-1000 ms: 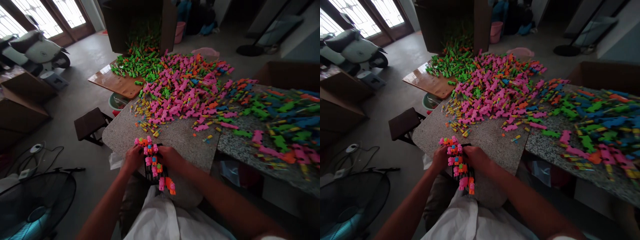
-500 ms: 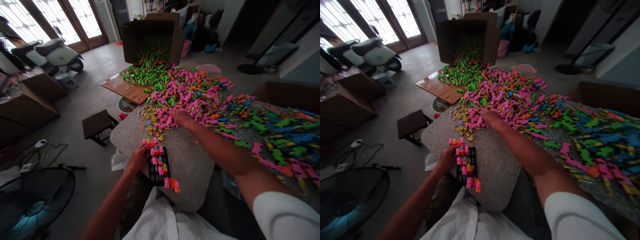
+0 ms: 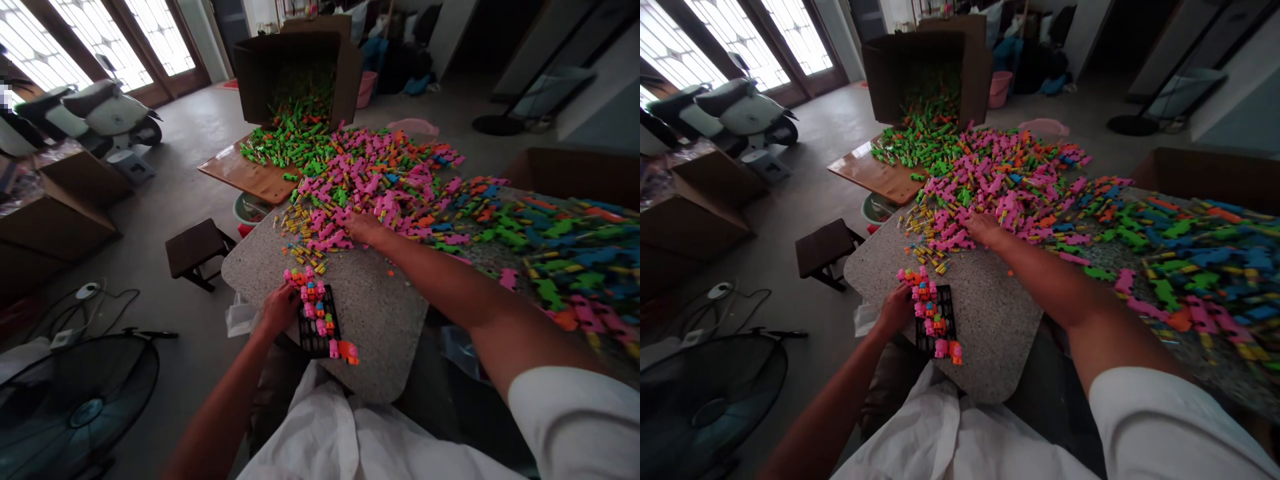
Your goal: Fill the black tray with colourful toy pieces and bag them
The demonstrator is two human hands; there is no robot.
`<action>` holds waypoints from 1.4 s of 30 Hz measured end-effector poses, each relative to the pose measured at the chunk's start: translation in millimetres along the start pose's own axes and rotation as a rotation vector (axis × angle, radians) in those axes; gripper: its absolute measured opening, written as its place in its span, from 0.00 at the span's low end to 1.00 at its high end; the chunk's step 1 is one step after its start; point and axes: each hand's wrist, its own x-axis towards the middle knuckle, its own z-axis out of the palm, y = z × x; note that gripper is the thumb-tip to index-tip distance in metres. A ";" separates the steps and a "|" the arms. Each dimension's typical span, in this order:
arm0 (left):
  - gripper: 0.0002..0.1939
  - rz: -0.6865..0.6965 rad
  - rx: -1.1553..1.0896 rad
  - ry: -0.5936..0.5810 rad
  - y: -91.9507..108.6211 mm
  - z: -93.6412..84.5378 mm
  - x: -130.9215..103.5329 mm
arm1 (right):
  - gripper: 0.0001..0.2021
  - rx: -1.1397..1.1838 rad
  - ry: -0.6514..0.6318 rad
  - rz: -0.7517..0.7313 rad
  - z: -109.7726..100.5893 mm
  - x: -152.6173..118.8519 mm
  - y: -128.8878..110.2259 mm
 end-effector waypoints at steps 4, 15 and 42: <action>0.05 -0.034 0.033 -0.033 -0.9 -0.6 0.3 | 0.17 -0.161 -0.094 -0.088 -4.6 -26.5 -1.9; 0.05 -0.049 0.112 -0.019 -5.6 1.2 1.3 | 0.15 1.362 0.113 0.330 76.4 -167.6 -82.3; 0.08 -0.060 0.139 -0.011 -2.6 2.2 0.7 | 0.04 0.900 -0.018 -0.144 92.2 -209.1 -122.7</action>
